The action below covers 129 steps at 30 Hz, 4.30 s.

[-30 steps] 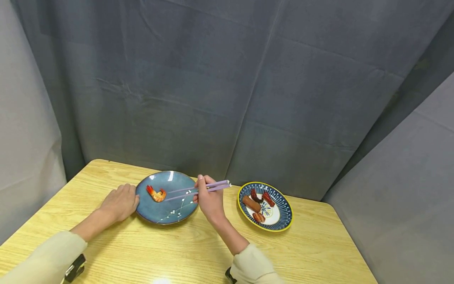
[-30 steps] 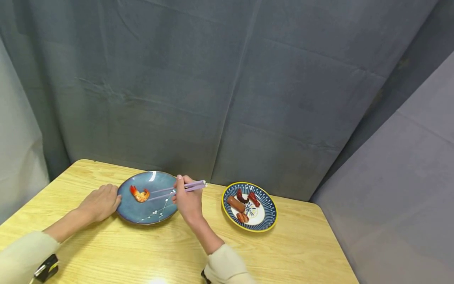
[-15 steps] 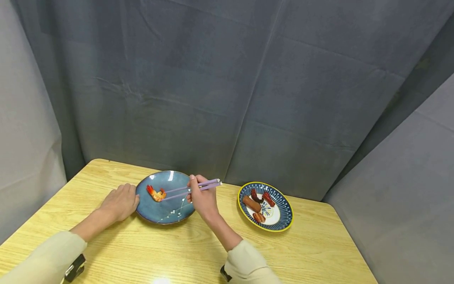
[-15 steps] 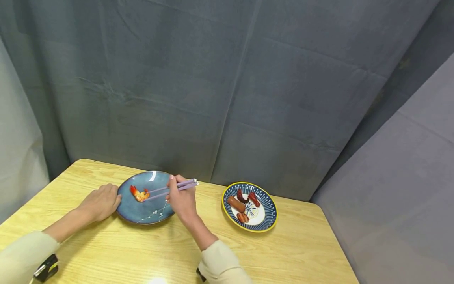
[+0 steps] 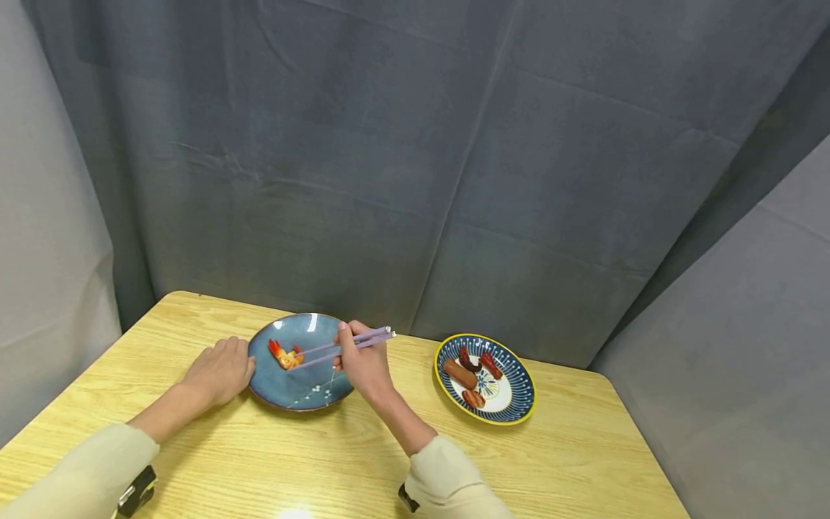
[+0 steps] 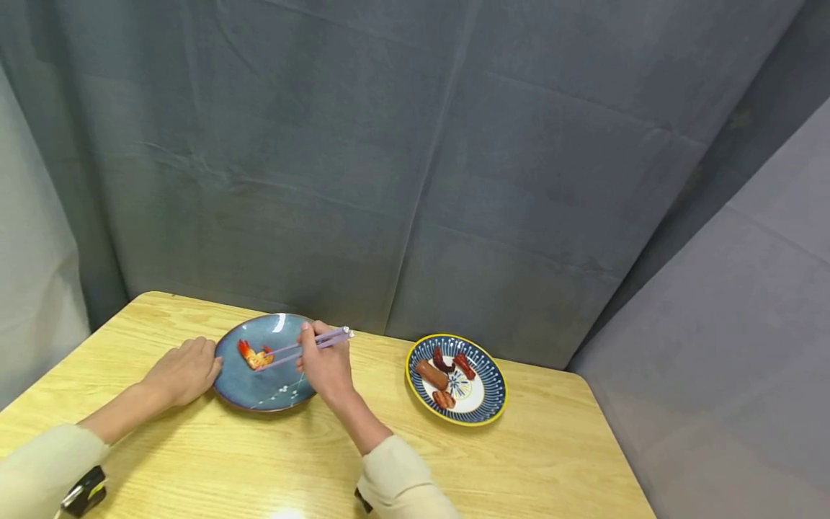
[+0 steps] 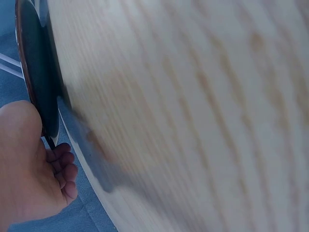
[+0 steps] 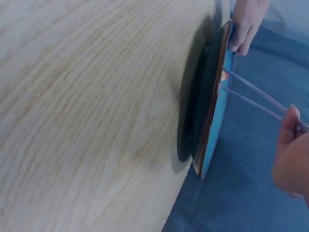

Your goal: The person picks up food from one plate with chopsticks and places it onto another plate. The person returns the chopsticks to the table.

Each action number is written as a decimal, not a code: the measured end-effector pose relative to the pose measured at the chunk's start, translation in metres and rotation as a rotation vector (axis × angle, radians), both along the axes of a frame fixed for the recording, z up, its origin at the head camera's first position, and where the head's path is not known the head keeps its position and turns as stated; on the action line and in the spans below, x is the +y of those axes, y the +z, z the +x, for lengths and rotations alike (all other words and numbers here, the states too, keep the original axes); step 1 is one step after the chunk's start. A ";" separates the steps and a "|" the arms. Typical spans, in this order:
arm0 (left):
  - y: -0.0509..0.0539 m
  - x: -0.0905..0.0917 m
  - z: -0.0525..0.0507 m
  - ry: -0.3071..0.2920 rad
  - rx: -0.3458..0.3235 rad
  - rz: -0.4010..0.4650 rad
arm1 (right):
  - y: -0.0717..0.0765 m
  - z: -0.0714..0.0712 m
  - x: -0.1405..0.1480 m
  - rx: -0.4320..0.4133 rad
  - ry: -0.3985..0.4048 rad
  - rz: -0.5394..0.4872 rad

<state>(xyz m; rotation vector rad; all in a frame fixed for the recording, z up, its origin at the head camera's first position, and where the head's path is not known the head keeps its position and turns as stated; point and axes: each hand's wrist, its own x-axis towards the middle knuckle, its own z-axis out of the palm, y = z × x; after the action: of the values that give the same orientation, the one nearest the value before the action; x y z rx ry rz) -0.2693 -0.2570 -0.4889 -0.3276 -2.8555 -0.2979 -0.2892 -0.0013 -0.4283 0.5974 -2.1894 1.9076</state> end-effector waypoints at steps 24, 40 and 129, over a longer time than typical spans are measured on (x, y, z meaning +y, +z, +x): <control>-0.003 -0.001 -0.002 0.006 0.002 -0.005 | 0.003 -0.004 -0.005 -0.009 0.021 0.094; -0.002 -0.002 -0.002 0.003 0.004 -0.004 | 0.007 -0.007 -0.015 0.044 -0.029 0.052; 0.002 -0.001 0.000 0.018 -0.037 -0.020 | 0.026 -0.001 0.051 0.110 -0.247 -0.062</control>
<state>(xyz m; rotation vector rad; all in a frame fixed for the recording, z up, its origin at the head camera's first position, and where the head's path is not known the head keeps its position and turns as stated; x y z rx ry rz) -0.2689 -0.2584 -0.4872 -0.3029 -2.8983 -0.2750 -0.2905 0.0493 -0.4020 0.3908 -2.0225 1.7653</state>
